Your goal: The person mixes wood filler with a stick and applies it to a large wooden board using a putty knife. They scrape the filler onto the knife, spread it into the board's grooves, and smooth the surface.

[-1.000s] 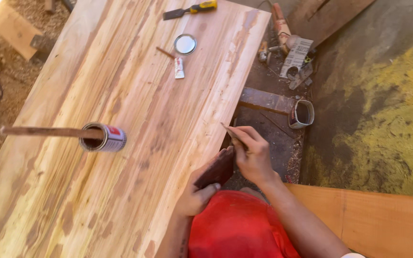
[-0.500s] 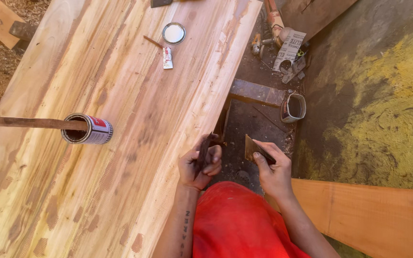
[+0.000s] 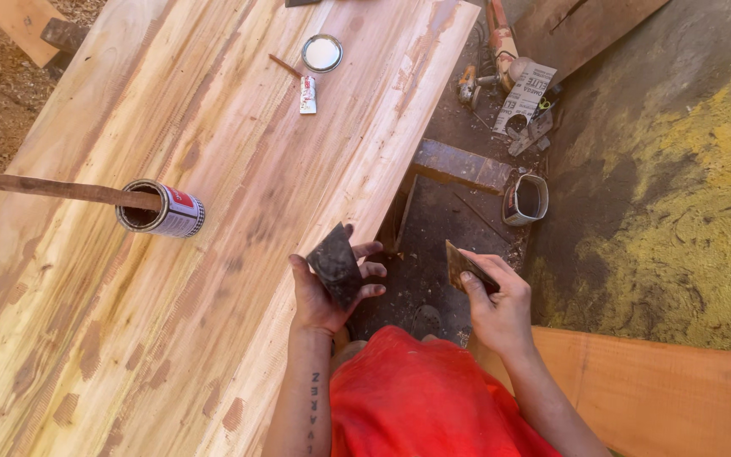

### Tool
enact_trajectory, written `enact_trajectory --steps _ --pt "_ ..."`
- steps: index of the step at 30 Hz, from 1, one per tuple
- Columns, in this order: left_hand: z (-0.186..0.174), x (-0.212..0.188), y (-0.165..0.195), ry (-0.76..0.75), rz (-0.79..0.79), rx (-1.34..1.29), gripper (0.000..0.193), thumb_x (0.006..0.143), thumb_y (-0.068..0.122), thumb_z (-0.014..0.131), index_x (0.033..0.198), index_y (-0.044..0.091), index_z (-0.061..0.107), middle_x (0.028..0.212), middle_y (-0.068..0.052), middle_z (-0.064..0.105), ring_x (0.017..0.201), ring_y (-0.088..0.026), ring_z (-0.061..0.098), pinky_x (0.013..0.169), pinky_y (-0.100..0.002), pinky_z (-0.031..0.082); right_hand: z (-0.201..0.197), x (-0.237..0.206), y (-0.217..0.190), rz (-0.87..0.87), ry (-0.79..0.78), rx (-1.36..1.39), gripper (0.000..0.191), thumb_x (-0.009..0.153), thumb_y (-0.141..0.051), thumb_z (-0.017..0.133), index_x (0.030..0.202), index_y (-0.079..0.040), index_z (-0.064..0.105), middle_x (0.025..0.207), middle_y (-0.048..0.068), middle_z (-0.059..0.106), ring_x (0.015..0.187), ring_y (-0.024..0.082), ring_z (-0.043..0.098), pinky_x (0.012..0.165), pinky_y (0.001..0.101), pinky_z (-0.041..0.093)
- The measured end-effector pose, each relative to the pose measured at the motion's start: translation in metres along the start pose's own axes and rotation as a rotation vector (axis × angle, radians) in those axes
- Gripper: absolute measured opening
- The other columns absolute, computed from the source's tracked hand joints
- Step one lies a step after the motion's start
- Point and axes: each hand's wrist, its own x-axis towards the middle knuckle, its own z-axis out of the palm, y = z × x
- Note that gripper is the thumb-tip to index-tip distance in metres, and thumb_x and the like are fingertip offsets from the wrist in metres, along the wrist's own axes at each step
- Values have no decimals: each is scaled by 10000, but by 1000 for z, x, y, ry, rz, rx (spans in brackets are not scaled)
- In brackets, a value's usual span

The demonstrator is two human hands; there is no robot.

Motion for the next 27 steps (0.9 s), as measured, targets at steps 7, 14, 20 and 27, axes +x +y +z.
enact_trajectory --steps 7,14,20,27 --pt "0 -7 -18 64 -14 258 1064 711 259 757 1613 103 216 1564 -261 433 1336 -399 546 963 -470 510 8 0 -28 -70 -84 -131 310 912 -26 659 1210 -59 736 1094 109 737 907 197 740 765 304 620" --pt "43 -7 -40 -352 74 481 839 987 192 642 1674 73 175 1703 -136 323 1543 -251 400 1262 -368 376 21 -24 -63 -861 -128 -81 384 813 89 667 1189 18 696 1083 139 686 789 293 630 688 382 550" --pt "84 -6 -35 -202 117 844 698 959 49 612 1612 5 370 1459 -208 548 1192 -186 536 1018 -319 465 14 -18 -59 -797 22 -146 449 771 113 658 1209 13 675 1108 132 666 814 290 606 698 385 535" --pt "101 0 -43 -242 202 857 774 834 -172 412 1591 -13 381 1516 -170 554 1330 -213 541 1154 -316 412 8 -10 -48 -735 122 -191 533 723 171 608 1231 21 670 1108 141 656 853 300 611 730 394 541"
